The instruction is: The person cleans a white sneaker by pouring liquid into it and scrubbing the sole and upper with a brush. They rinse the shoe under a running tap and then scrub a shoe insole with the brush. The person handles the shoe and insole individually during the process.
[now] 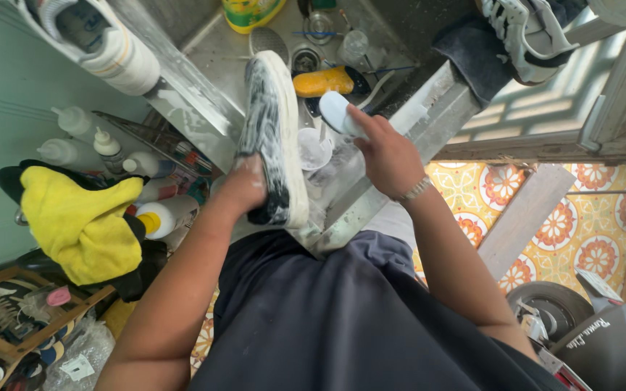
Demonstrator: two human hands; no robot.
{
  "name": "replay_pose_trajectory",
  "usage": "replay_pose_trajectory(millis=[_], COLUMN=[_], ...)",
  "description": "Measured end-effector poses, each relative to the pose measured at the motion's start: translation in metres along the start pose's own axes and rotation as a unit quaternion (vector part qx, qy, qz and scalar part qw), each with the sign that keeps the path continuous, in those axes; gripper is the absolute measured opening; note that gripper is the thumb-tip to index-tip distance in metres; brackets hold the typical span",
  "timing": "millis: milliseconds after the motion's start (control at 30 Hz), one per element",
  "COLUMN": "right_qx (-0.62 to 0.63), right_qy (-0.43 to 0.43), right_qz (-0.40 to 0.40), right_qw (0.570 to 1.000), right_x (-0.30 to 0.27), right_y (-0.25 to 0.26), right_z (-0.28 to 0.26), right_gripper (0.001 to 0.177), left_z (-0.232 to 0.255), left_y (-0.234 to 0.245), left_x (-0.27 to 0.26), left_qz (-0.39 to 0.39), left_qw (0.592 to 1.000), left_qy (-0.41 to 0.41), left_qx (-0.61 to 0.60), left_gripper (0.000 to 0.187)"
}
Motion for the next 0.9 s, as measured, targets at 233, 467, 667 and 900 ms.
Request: replay_pose_trajectory(millis=[233, 467, 667, 900], right_qx=[0.137, 0.182, 0.083, -0.026], right_qy=[0.020, 0.129, 0.089, 0.049], right_qz=[0.075, 0.025, 0.070, 0.163], right_qw=[0.988, 0.975, 0.990, 0.985], right_x=[-0.038, -0.062, -0.048, -0.046], right_y=[0.001, -0.003, 0.001, 0.027], right_z=[-0.021, -0.030, -0.030, -0.039], right_gripper=[0.039, 0.035, 0.039, 0.032], left_z=[0.038, 0.038, 0.046, 0.072], left_y=[-0.020, -0.052, -0.040, -0.017], left_x=[0.050, 0.031, 0.031, 0.072], left_qz=[-0.057, -0.212, -0.100, 0.131], left_qw=[0.978, 0.809, 0.970, 0.965], left_qy=[-0.089, 0.191, -0.033, 0.059], left_qx=[-0.181, -0.515, -0.218, -0.220], left_gripper=[0.040, 0.049, 0.051, 0.060])
Point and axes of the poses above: each hand's wrist, its own x-axis towards the middle knuckle, its own y-axis out of the back of the hand, z = x × y, the point moved 3 cm from there along x, towards the middle knuckle, and after that the axes turned 8 degrees about x, right-handed, at the moved point
